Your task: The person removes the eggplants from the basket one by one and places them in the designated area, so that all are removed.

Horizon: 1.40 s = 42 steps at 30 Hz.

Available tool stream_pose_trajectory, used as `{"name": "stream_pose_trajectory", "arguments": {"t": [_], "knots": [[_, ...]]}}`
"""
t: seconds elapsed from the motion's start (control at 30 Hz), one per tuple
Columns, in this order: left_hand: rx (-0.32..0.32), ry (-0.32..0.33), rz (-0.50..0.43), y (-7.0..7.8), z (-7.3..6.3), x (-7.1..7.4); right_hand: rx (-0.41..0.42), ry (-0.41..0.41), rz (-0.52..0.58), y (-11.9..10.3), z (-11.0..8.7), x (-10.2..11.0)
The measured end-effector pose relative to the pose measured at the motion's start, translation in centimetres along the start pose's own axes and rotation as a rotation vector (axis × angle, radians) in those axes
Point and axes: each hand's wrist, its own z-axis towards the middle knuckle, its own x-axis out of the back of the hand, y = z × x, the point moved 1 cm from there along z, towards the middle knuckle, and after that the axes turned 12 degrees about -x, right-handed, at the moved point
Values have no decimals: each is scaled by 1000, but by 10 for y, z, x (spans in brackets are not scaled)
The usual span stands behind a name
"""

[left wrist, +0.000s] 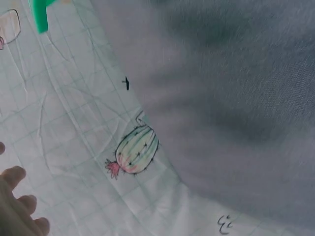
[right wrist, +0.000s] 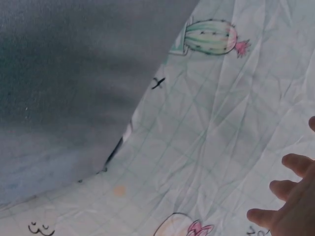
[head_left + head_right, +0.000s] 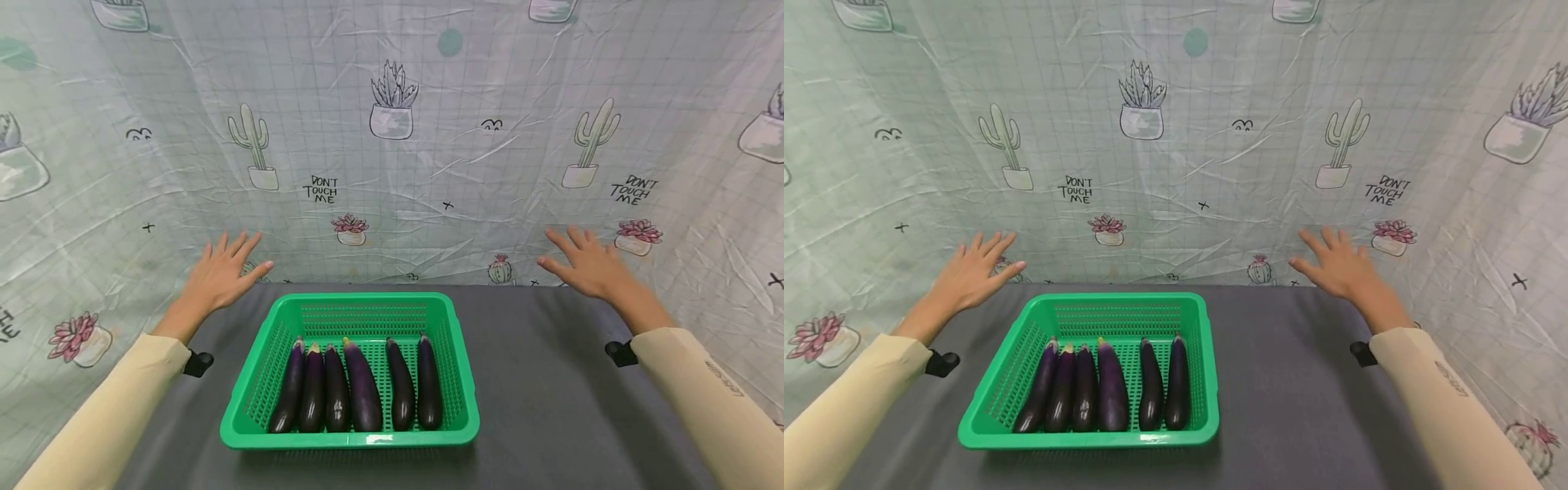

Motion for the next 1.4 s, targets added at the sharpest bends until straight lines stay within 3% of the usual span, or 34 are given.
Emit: {"name": "stream_pose_trajectory", "arguments": {"t": [0.17,0.33,0.43,0.57,0.7,1.03,1.23,1.4], "knots": [[6,42,-166,8,-17,-4,41,9,8,-16,-11,-4],[58,9,-385,20,-35,-14,113,26,33,-44,-32,-4],[83,-27,-577,28,-43,-24,175,58,57,-64,-47,-4],[69,-58,-885,40,-51,-40,262,82,116,-88,-62,-5],[48,-55,-1079,50,-56,-53,323,45,204,-114,-72,-4],[98,-13,-1284,60,-67,-84,487,-168,410,-177,-91,-11],[111,22,-1304,61,-70,-83,538,-371,528,-219,-94,-5],[113,18,-1300,63,-69,-82,538,-469,532,-252,-95,-3]]}}
